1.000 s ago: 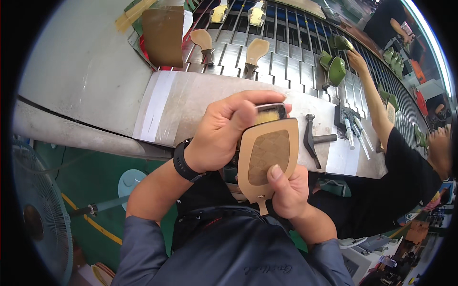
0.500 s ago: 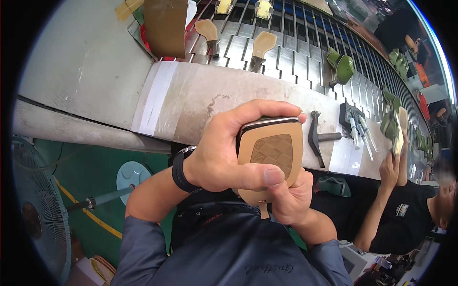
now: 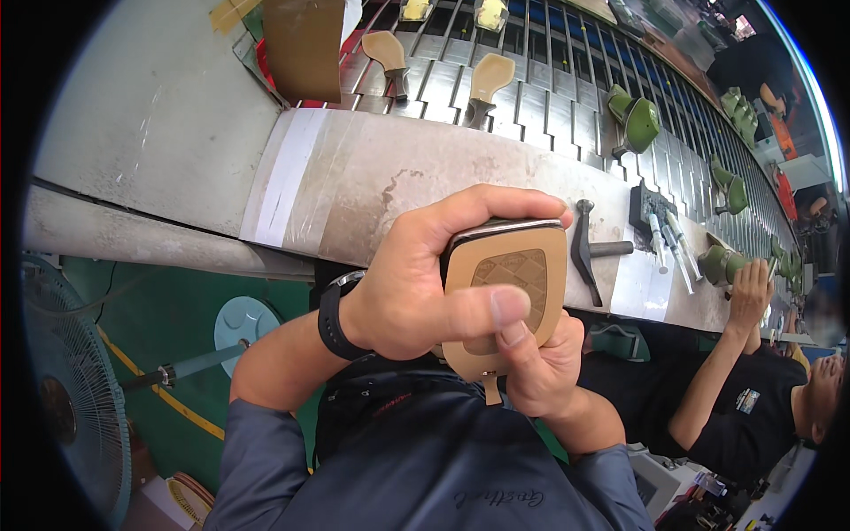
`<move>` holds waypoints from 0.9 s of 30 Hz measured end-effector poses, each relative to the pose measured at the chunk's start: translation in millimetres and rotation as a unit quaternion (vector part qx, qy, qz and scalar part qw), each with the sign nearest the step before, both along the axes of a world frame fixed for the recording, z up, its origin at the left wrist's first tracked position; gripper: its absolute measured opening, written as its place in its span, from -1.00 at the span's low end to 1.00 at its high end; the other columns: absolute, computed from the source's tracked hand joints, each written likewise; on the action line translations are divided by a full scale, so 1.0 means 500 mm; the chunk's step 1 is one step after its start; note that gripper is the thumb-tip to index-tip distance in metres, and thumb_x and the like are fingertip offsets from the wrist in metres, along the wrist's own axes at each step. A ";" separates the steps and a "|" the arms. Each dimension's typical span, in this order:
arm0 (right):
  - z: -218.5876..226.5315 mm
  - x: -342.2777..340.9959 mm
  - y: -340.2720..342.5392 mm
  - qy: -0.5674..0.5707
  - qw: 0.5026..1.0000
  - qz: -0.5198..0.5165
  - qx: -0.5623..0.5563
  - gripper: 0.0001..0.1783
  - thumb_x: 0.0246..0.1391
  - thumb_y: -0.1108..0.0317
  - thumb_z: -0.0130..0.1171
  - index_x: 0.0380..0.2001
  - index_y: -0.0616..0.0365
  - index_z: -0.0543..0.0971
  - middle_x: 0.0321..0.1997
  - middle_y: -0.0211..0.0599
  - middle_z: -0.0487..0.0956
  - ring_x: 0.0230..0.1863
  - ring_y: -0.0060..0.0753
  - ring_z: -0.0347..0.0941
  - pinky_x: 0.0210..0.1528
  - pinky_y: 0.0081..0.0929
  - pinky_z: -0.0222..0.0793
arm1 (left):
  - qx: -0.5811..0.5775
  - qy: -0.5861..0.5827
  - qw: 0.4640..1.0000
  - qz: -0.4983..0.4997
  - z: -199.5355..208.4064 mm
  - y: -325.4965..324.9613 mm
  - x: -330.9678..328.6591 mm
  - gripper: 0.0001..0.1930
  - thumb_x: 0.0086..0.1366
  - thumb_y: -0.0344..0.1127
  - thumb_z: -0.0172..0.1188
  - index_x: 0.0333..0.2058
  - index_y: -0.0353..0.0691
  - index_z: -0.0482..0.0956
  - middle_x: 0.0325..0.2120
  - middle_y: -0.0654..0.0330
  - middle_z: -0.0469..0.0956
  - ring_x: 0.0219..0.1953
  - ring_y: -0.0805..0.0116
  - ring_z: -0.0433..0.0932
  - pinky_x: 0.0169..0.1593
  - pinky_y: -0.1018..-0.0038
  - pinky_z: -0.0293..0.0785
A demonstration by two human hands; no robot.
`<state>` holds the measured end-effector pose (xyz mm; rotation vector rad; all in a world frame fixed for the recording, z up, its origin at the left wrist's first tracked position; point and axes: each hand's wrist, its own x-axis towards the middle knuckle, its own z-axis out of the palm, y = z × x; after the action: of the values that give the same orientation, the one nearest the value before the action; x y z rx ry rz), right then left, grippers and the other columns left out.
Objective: The person assembles high-heeled shoes by pressing shoe soles onto shoe uppers on lasts by hand and hammering along the edges with a hammer.
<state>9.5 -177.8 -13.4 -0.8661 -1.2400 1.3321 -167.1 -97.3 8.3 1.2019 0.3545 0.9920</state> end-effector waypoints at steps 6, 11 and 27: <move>-0.006 -0.007 -0.006 0.008 1.000 0.000 0.004 -0.75 0.43 0.42 0.14 -0.15 0.39 0.73 -0.45 -0.39 0.72 -0.44 -0.66 0.55 -0.40 -0.57 0.48 | -0.095 0.031 0.995 0.000 0.026 -0.011 -0.008 -0.37 0.43 -0.18 0.18 0.35 -0.44 0.35 0.29 -0.27 0.49 0.38 -0.01 0.47 0.38 0.15 0.47; 0.004 0.009 -0.005 0.037 0.998 0.016 -0.041 -0.71 0.47 0.35 0.12 -0.06 0.38 0.70 -0.25 -0.31 0.75 -0.29 -0.61 0.61 -0.26 -0.55 0.54 | -0.033 -0.005 0.999 -0.007 0.016 -0.009 -0.003 -0.26 0.39 -0.21 0.25 0.44 -0.38 0.22 0.40 -0.24 0.36 0.47 0.00 0.34 0.46 0.13 0.33; -0.006 0.035 -0.001 0.018 0.996 0.007 -0.085 -0.44 0.52 0.03 0.03 0.07 0.45 0.55 -0.24 0.05 0.73 -0.37 -0.21 0.73 -0.30 -0.38 0.70 | 0.013 0.018 1.000 -0.005 0.000 0.006 0.008 -0.37 0.66 -0.02 -0.10 0.38 -0.52 0.33 0.32 -0.12 0.49 0.30 0.20 0.53 0.39 0.29 0.40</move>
<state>27.1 -178.1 -16.5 -0.9509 -1.1177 1.4740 -163.2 -94.2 8.5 1.2440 0.3644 0.9700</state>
